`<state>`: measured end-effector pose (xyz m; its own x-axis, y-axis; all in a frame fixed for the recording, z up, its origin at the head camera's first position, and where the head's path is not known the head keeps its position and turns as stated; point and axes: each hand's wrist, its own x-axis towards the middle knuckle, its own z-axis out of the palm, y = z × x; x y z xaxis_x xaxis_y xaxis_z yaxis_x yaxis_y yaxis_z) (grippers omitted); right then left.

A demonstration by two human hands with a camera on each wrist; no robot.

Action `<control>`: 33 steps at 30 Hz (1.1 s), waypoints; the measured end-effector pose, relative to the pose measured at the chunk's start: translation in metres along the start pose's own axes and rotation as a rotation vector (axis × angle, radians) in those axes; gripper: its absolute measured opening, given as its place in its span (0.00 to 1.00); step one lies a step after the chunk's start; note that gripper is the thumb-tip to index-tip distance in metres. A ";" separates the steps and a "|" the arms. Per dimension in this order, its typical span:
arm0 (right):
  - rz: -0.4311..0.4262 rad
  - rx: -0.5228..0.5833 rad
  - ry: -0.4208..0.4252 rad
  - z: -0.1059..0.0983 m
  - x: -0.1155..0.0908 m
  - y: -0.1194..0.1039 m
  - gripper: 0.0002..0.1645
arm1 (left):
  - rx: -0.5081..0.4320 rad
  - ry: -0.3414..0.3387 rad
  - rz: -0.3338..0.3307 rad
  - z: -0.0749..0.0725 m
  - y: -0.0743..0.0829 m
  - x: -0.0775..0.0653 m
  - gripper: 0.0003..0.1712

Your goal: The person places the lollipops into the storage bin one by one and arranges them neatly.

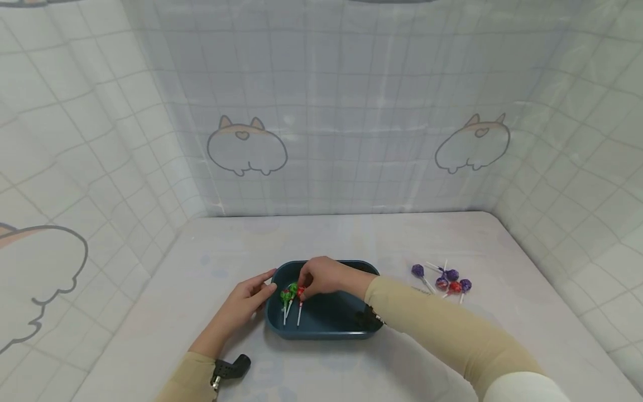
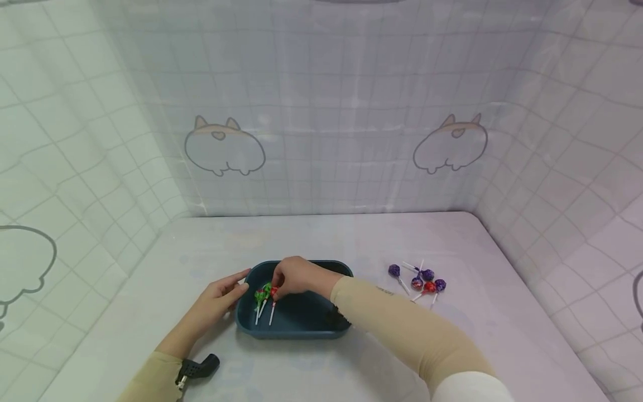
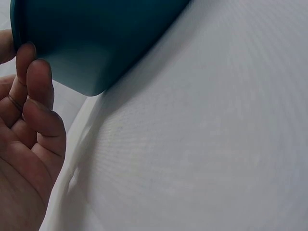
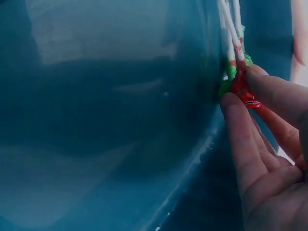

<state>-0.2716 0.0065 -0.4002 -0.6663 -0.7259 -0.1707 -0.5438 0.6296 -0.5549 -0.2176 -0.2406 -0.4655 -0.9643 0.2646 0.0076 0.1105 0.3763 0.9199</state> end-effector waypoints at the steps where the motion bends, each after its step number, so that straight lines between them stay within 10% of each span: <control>1: 0.004 -0.006 -0.001 0.001 0.001 0.000 0.09 | 0.000 0.001 0.000 0.000 0.001 -0.001 0.32; 33: 0.033 -0.111 0.023 0.015 0.012 0.000 0.12 | 0.011 0.008 -0.002 -0.002 0.002 -0.004 0.33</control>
<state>-0.2721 -0.0056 -0.4144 -0.6956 -0.6985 -0.1681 -0.5737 0.6809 -0.4551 -0.2141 -0.2427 -0.4625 -0.9664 0.2570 0.0091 0.1115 0.3869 0.9154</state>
